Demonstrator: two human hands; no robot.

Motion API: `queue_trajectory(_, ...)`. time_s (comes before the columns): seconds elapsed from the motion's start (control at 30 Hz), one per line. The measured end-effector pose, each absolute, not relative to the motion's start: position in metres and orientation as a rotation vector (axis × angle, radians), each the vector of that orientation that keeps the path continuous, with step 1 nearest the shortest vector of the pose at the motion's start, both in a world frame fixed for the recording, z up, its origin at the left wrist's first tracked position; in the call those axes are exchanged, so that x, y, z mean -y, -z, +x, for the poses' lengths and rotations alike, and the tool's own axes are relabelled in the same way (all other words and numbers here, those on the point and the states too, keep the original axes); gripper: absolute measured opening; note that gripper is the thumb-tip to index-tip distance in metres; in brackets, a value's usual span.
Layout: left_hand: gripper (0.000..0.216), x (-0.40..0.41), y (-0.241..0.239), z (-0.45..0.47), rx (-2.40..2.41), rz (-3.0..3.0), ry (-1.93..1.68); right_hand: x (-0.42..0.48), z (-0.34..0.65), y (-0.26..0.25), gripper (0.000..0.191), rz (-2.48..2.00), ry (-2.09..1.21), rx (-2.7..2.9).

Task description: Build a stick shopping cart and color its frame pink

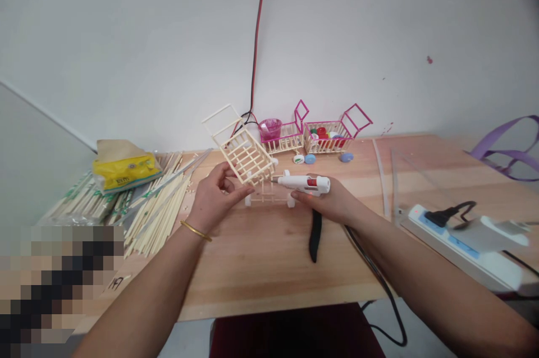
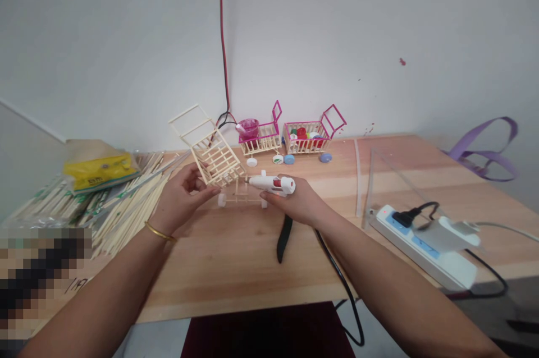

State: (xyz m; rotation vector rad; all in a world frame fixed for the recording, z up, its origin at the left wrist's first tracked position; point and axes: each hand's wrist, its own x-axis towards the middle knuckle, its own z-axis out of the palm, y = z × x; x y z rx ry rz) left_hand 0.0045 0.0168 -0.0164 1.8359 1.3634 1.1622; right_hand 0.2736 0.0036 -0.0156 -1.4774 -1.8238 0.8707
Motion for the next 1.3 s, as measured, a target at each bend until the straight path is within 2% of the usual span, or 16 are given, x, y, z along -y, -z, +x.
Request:
queue_trajectory(0.17,0.056,-0.0156,0.0139,0.0052,-1.363,1.821,-1.150,-0.0019,0.2732,0.0146,0.028,-1.474,-0.954,1.824)
queue_trajectory(0.77,0.058,-0.0144,0.0125,0.0063,-1.373,1.819,-1.140,-0.0024,0.2733,0.0178,0.023,-1.509,-0.891,1.828)
queue_trajectory(1.17,0.059,-0.0153,0.0149,0.0058,-1.374,1.823,-1.116,-0.0041,0.2753,0.0164,0.027,-1.561,-0.906,1.827)
queue_trajectory(1.3,0.059,-0.0141,0.0144,0.0061,-1.379,1.837,-1.101,-0.0064,0.2771,0.0206,0.024,-1.585,-0.822,1.859)
